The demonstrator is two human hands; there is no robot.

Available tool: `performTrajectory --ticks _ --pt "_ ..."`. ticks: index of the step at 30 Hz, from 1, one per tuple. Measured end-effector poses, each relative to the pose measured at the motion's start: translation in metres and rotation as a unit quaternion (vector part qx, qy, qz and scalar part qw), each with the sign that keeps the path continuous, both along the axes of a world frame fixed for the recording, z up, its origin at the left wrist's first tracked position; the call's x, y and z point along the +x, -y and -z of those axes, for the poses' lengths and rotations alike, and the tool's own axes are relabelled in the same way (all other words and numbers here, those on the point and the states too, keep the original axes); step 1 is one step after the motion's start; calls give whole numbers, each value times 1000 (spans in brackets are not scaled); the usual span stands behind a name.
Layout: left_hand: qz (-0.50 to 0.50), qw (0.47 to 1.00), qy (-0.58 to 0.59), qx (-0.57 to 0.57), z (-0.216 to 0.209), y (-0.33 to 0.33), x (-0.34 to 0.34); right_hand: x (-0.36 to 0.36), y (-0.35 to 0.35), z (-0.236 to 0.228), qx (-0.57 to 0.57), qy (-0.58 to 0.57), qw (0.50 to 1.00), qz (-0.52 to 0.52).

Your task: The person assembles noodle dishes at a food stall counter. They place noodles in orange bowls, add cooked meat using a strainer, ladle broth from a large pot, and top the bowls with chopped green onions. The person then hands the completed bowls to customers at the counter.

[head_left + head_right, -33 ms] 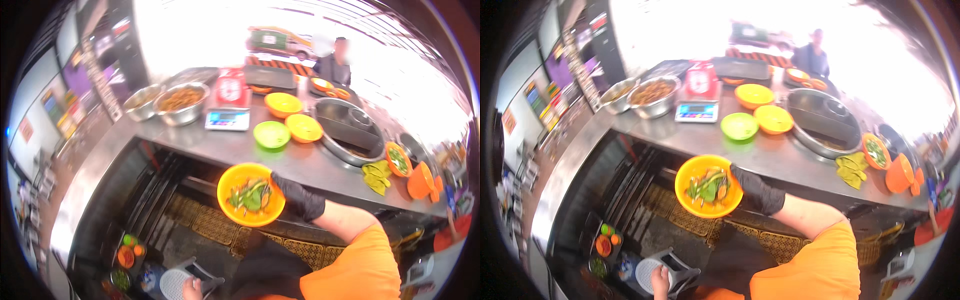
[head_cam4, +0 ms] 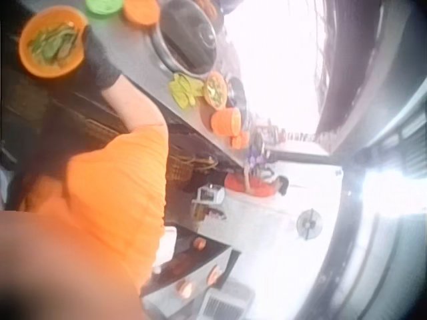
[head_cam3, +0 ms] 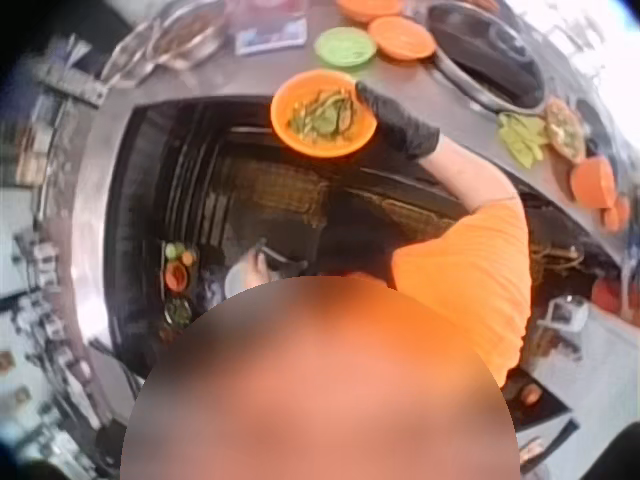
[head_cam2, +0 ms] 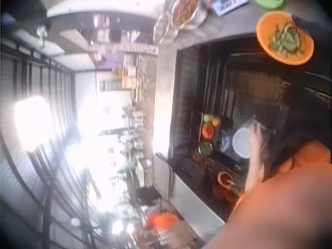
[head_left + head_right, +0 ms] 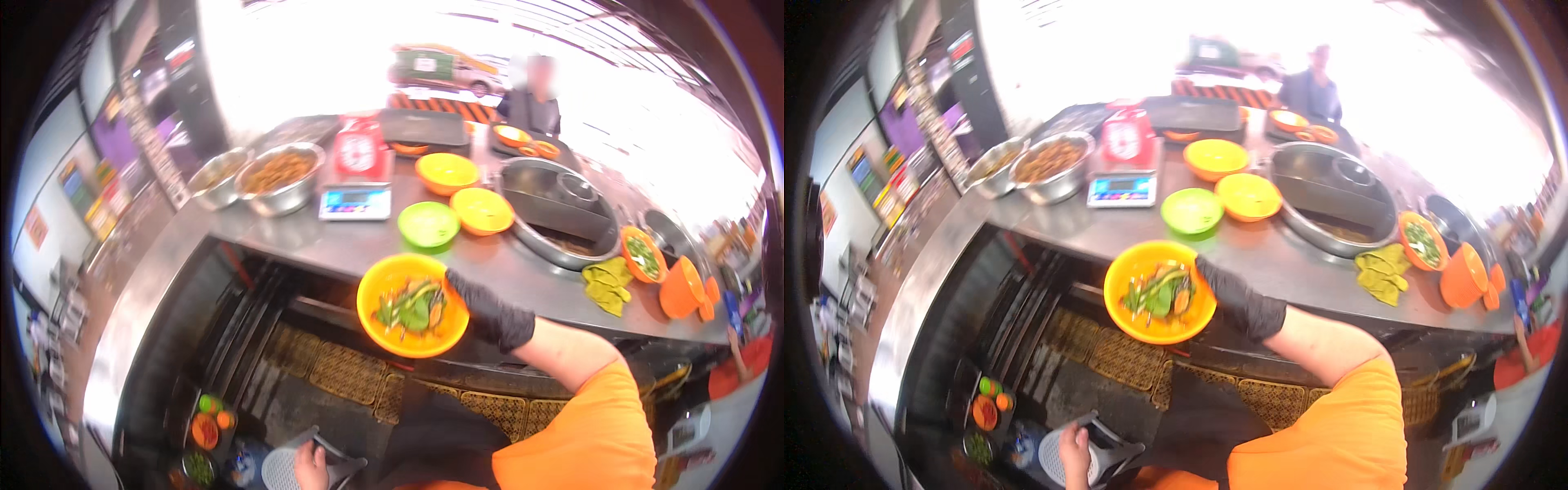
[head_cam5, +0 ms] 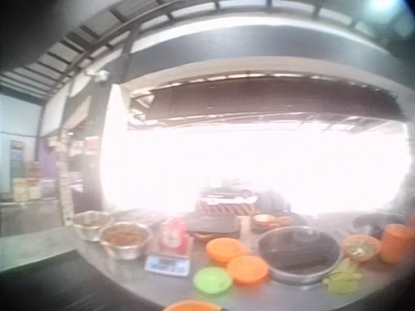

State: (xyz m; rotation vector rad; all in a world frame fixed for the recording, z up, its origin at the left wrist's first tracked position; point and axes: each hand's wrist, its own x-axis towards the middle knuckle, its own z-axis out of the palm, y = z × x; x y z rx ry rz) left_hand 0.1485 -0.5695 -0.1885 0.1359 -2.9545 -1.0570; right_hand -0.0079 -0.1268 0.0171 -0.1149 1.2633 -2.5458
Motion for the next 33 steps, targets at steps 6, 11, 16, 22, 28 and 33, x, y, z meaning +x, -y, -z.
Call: performTrajectory --ticks 6,11,16,22,28,33 --pt "85 942 -323 9 -102 -216 -230 -80 -211 -83 -4 -46 986 159" --pt "22 936 -281 213 -124 -351 -314 -147 -377 -111 67 -63 948 304" --pt "-45 961 -234 142 -104 -390 -342 -207 -509 -123 72 -54 922 375" --pt "-46 964 -224 138 -94 -399 -344 -254 -616 -108 64 -31 886 459" --pt "-72 962 -208 163 -99 -406 -338 -290 -691 -59 56 2 852 521" --pt "-94 969 -210 92 -93 -398 -340 -307 -736 -18 59 37 818 571"
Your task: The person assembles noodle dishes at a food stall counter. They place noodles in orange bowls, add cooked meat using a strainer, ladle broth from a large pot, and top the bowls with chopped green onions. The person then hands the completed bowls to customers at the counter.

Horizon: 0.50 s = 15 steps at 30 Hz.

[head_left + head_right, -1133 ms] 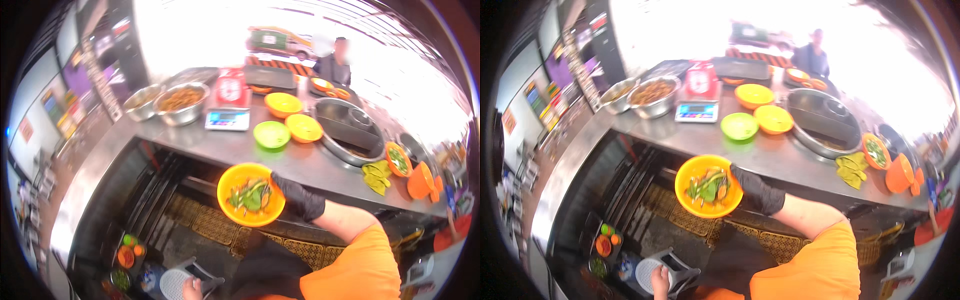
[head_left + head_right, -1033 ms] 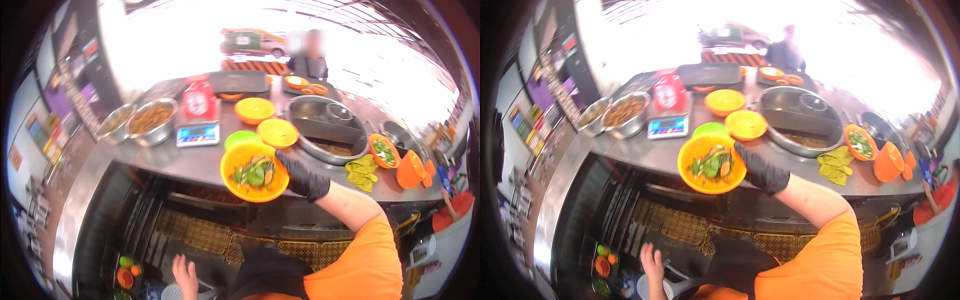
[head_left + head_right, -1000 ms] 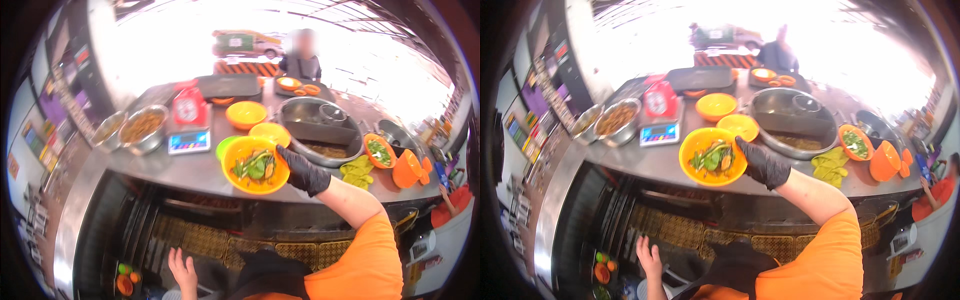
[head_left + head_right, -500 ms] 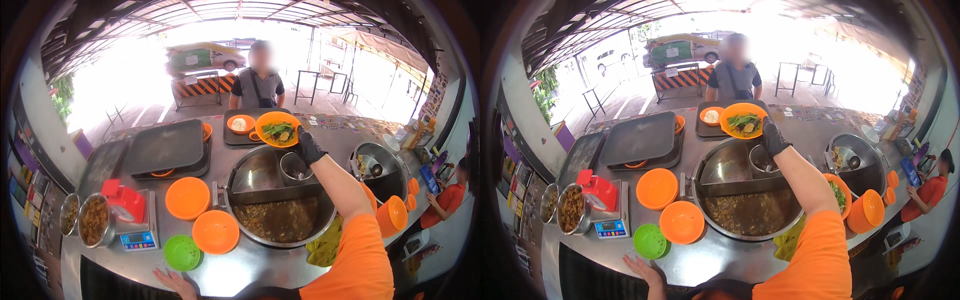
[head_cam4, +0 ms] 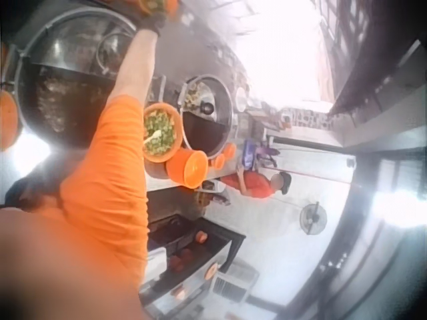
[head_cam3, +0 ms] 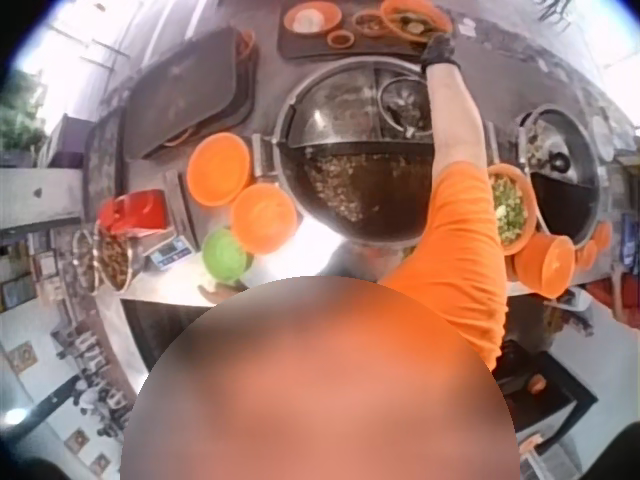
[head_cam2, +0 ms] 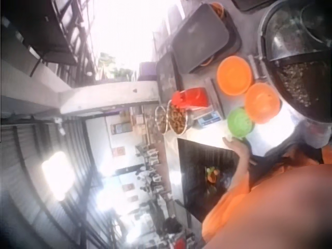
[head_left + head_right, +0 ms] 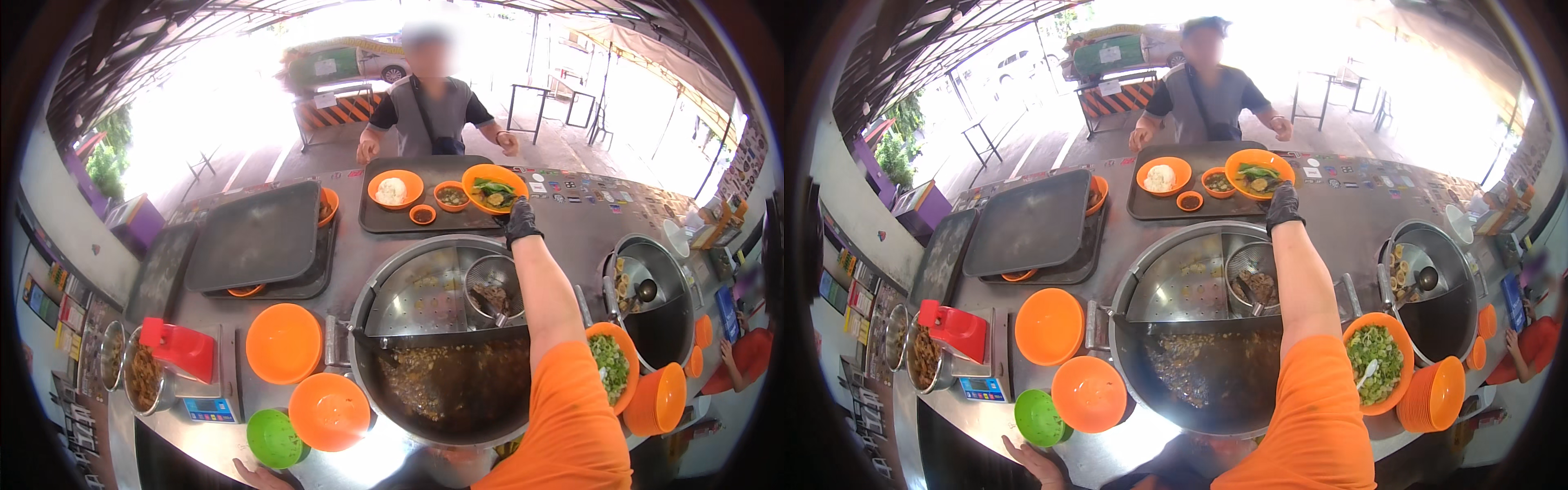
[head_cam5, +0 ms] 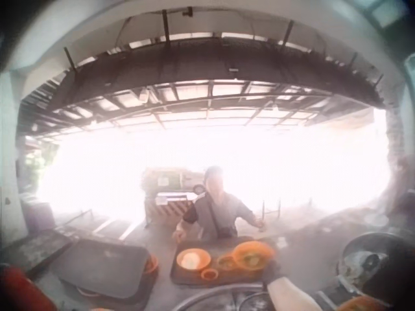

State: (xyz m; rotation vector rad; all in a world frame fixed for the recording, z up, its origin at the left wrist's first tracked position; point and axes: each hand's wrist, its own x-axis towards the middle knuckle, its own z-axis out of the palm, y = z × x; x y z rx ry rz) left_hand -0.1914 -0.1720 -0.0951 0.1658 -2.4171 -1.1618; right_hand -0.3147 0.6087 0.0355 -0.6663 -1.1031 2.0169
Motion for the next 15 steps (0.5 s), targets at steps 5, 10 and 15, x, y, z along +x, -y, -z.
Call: performTrajectory --ticks 5,10,15 --pt "-37 999 -3 -4 7 9 0 -19 -31 33 -2 20 999 43" --pt "-56 991 -6 -124 9 12 4 -42 -53 56 4 38 996 83" --pt "-63 993 -7 -102 13 17 5 -63 -66 70 23 59 991 119"
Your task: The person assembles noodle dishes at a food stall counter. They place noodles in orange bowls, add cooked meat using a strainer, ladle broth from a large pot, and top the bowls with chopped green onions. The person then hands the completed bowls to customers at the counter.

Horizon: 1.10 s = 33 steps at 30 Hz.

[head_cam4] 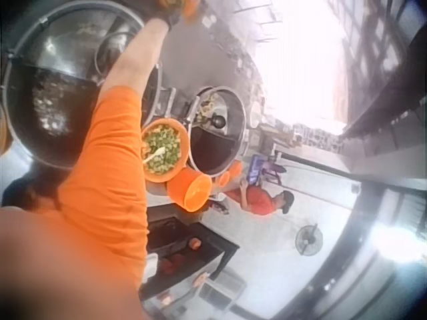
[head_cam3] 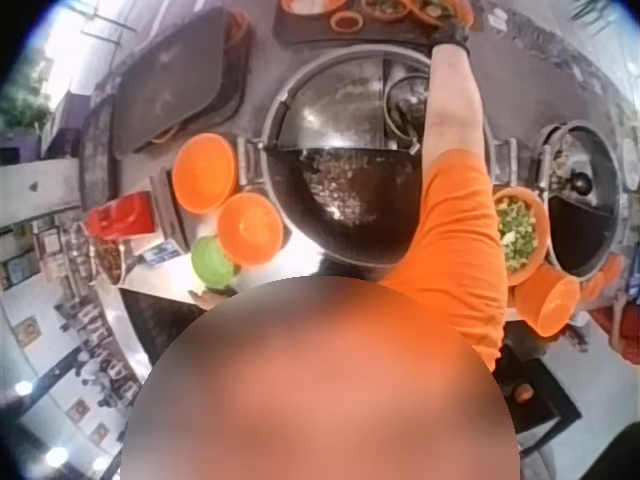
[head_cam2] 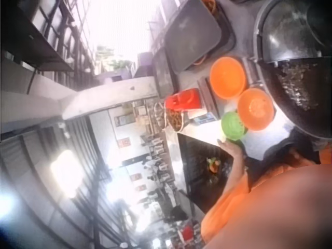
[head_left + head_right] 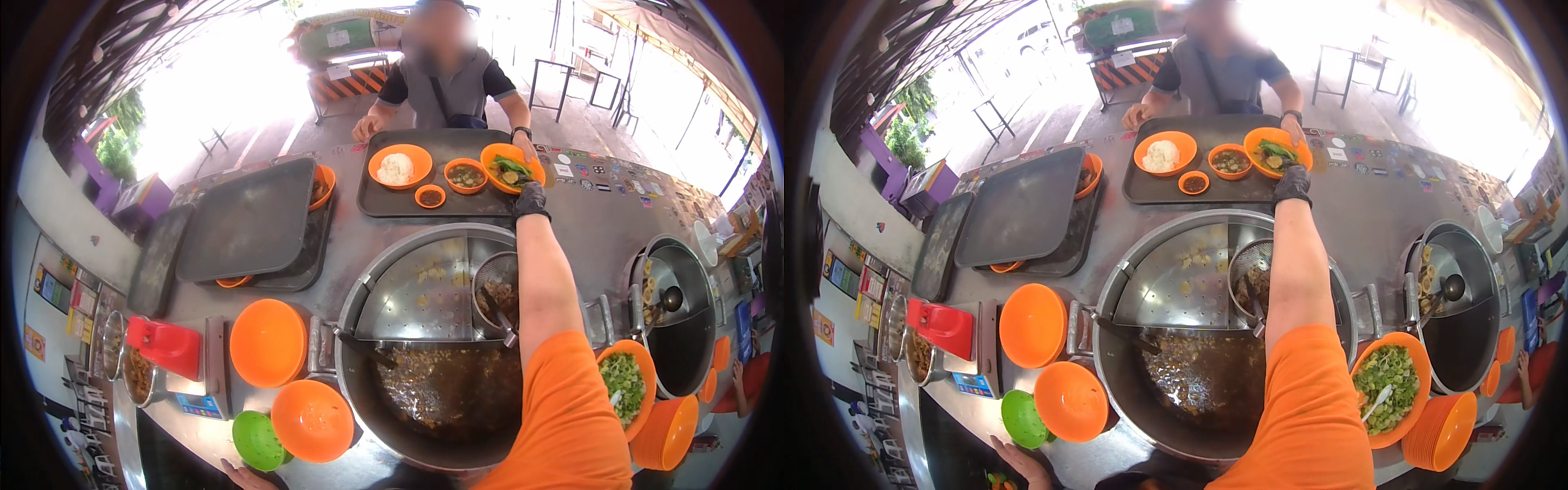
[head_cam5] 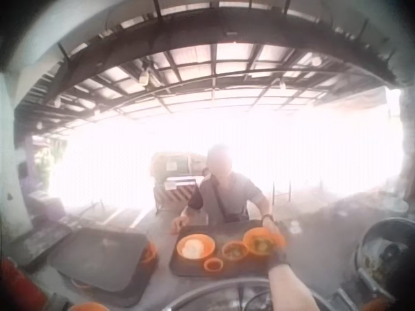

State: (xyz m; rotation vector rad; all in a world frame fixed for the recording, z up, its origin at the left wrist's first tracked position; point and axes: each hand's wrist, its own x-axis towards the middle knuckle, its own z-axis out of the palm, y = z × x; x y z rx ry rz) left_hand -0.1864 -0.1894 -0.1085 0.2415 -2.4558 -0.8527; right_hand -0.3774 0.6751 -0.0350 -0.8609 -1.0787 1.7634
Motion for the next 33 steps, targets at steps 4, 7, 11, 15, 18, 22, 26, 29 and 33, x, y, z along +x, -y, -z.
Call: performTrajectory --ticks 4,7,11,15,18,22,26,29,33 --pt "14 999 -31 -9 5 4 -1 -14 -10 -4 25 11 1000 14" --pt "7 999 -28 -29 6 4 0 -19 -20 -17 51 15 998 20" --pt "-23 1000 -8 0 2 0 5 -13 -23 -38 90 21 995 39" --pt "4 998 -13 57 -3 -8 8 5 -9 -78 154 8 986 58" --pt "24 993 -34 111 -6 -16 9 6 20 -129 222 -31 974 19" --pt "19 990 -50 132 -11 -24 7 10 94 -197 340 -75 931 -112" --pt "43 983 -28 177 -20 -26 10 35 212 -239 534 -21 804 -259" --pt "82 985 -27 151 -26 -26 15 85 332 -227 666 -8 668 -333" --pt "130 976 -70 158 -28 -25 15 155 470 -195 731 -13 509 -455"
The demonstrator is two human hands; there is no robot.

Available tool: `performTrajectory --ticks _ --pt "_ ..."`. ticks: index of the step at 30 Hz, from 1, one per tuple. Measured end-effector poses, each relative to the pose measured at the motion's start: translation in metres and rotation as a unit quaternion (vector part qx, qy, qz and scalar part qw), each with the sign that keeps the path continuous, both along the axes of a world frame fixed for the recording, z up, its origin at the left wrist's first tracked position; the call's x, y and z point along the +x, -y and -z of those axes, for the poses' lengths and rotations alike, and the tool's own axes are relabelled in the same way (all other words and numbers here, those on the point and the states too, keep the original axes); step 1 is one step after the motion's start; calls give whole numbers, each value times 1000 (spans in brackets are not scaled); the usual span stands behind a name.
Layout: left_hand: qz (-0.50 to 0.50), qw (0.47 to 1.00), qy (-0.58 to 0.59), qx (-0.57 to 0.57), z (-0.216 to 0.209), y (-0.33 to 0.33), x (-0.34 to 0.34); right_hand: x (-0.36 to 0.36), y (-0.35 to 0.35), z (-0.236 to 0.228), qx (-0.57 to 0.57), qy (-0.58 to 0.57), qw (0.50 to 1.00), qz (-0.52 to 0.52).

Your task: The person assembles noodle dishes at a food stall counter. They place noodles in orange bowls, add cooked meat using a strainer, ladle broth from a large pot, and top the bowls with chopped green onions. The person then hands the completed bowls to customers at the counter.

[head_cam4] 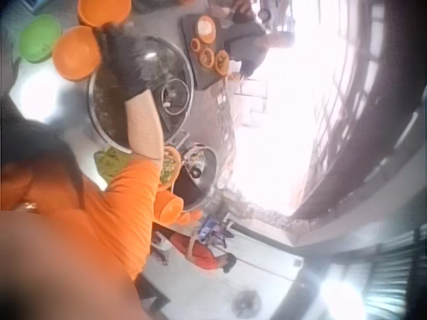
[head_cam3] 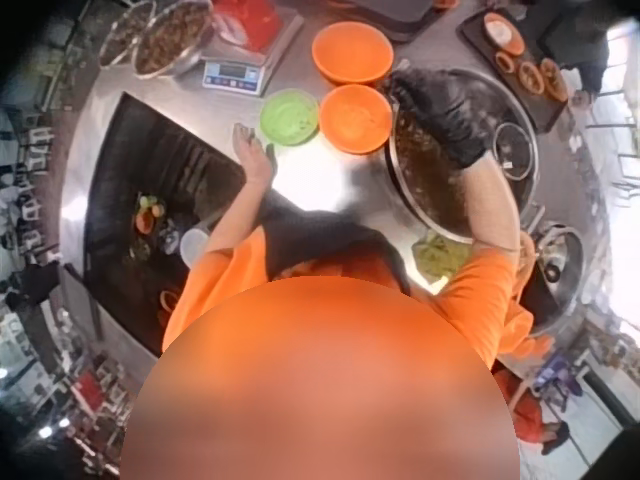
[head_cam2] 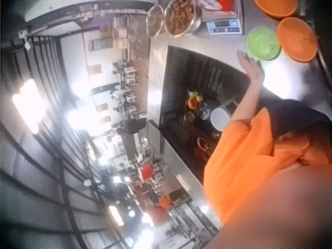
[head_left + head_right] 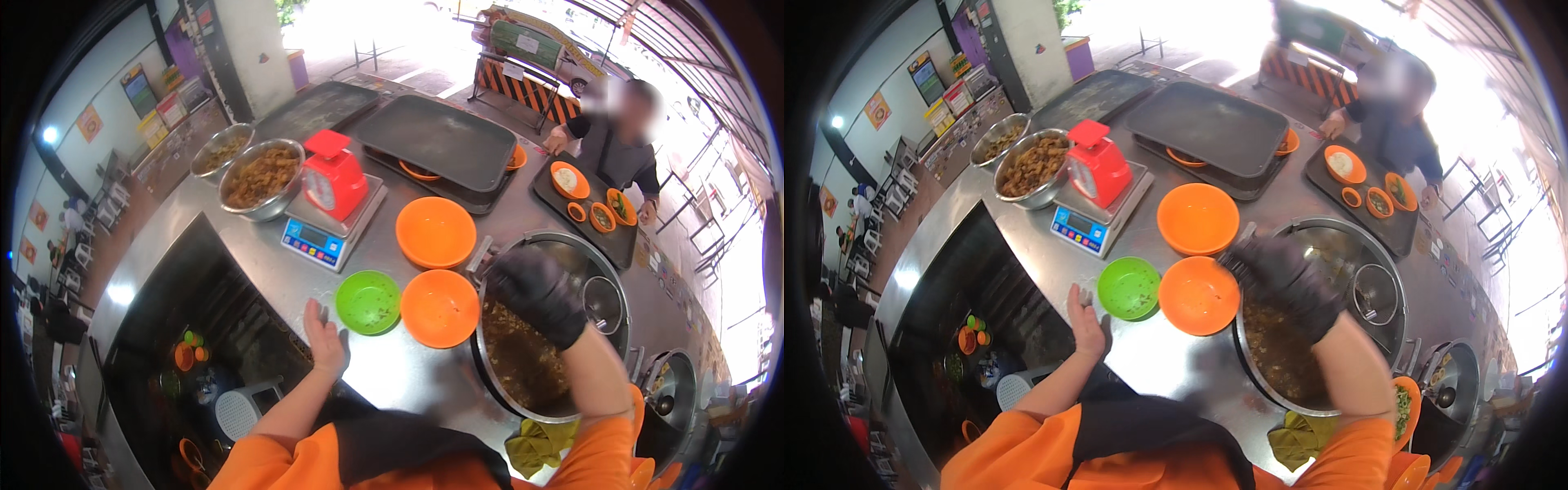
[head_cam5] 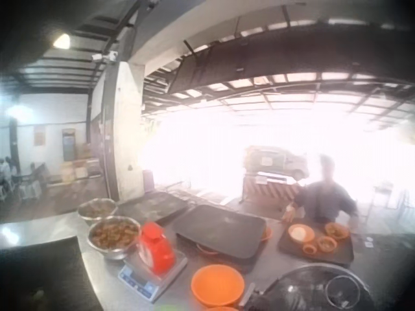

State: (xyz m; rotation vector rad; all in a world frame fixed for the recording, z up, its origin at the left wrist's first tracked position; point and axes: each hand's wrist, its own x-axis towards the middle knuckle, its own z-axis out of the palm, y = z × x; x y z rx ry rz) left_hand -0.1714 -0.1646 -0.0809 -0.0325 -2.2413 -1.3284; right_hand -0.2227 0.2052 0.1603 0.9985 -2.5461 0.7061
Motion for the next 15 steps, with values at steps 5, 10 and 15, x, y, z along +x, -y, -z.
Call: performTrajectory --ticks 5,10,15 --pt "41 999 -15 -13 10 11 -1 50 115 84 -97 107 990 6" --pt "181 982 19 -57 19 77 19 127 132 159 -250 205 926 194" --pt "273 946 31 -174 50 191 15 220 105 183 -492 281 716 408"
